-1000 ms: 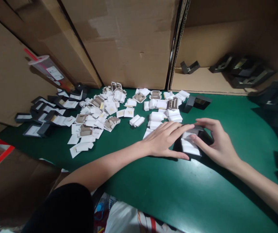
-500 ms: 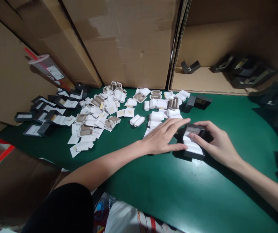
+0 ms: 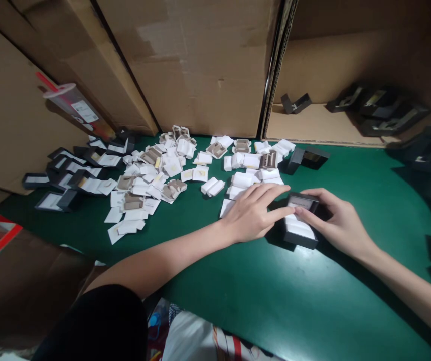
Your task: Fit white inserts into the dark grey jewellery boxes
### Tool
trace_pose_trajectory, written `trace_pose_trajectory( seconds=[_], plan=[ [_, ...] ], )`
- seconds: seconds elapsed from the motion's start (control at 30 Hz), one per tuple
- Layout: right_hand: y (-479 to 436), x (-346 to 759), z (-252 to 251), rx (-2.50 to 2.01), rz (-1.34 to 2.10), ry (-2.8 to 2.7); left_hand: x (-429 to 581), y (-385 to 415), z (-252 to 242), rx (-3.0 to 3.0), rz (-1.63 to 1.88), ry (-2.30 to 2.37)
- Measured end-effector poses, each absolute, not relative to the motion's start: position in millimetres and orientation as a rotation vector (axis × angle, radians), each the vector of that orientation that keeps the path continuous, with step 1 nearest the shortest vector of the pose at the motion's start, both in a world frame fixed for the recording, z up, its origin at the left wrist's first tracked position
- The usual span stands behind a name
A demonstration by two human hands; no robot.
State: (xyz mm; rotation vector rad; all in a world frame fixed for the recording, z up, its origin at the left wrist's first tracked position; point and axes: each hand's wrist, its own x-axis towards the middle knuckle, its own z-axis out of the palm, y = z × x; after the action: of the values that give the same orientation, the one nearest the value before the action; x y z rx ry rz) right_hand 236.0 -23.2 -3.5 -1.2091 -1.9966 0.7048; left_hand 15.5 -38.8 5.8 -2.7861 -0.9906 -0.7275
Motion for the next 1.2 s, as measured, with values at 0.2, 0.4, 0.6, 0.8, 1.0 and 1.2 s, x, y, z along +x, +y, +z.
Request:
trace_pose_trajectory(
  seconds=[0.2, 0.4, 0.6, 0.8, 1.0, 1.2],
  plan=[
    [-23, 238, -4, -1.245, 0.707, -1.992, 15, -38, 7, -2.829, -0.707, -1.002],
    [-24, 237, -2, -1.199, 0.674, -2.047, 11, -34, 2, -2.842, -1.298, -0.904],
    [-24, 238, -3, -1.183, 0.674, -2.076, 7, -26, 2, -2.695, -1.837, -1.011],
    [-23, 238, -3, -1.183, 0.659, -2.097, 8, -24, 2, -2.657, -1.810, -1.189],
    [-23, 239, -5, -1.168, 0.668, -2.100, 7, -27, 8, -2.658, -1.754, -1.306],
    [-23, 238, -4, -1.153, 0.676, -2.119, 6, -28, 10, -2.724, -1.735, -1.189]
  ],
)
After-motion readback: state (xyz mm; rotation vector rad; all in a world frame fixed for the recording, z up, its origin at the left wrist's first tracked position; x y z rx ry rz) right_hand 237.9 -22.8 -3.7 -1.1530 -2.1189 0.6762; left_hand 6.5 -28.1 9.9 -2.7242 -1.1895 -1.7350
